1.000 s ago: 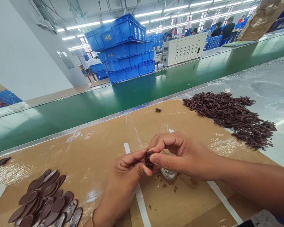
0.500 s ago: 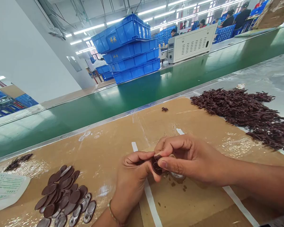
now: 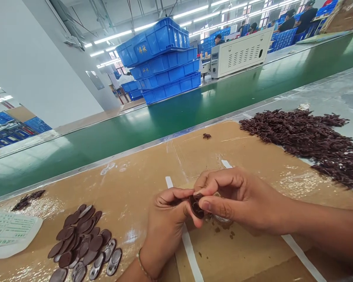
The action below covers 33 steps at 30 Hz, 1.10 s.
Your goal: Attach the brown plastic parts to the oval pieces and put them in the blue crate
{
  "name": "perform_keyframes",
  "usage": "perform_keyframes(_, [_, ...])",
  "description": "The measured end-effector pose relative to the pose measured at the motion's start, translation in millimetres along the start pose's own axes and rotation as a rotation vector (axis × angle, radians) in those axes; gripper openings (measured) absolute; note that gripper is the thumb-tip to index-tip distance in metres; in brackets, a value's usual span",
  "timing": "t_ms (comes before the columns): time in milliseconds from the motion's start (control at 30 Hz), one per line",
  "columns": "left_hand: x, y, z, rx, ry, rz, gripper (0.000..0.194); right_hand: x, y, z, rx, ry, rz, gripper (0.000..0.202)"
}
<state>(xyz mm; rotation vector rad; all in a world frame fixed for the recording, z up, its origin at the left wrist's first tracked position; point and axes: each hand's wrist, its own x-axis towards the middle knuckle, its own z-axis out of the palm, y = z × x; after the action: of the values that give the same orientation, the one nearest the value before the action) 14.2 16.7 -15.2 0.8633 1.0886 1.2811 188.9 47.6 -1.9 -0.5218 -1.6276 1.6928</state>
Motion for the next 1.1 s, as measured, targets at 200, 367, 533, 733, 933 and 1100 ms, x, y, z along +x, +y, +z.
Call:
perform_keyframes(200, [-1.8,2.8,2.2,0.059,-0.003,0.033,0.018,-2.6,0.0,1.1,-0.039,0.031,-0.035,0.018])
perform_keyframes(367, [-2.3,-0.3,1.6,0.001,-0.047,0.088,0.015,-1.4,0.0,1.2,-0.019,0.031,-0.028,0.019])
perform_keyframes(533, [0.1,-5.9,-3.1,-0.003,-0.074,0.186,0.025,-0.1,-0.3,1.2,-0.004,0.013,-0.064,0.020])
perform_keyframes(733, [2.4,-7.3,-5.2,0.080,-0.124,0.259,0.025,-1.1,-4.3,2.3,-0.073,0.027,-0.081,0.021])
perform_keyframes(933, [1.8,-5.5,-1.8,-0.003,-0.172,0.211,0.021,-0.5,-2.1,1.8,-0.065,0.022,-0.087,0.021])
perform_keyframes(1100, [1.6,-5.6,-1.8,-0.021,-0.161,0.180,0.021,-0.1,-1.0,1.8,-0.044,0.019,-0.086,0.020])
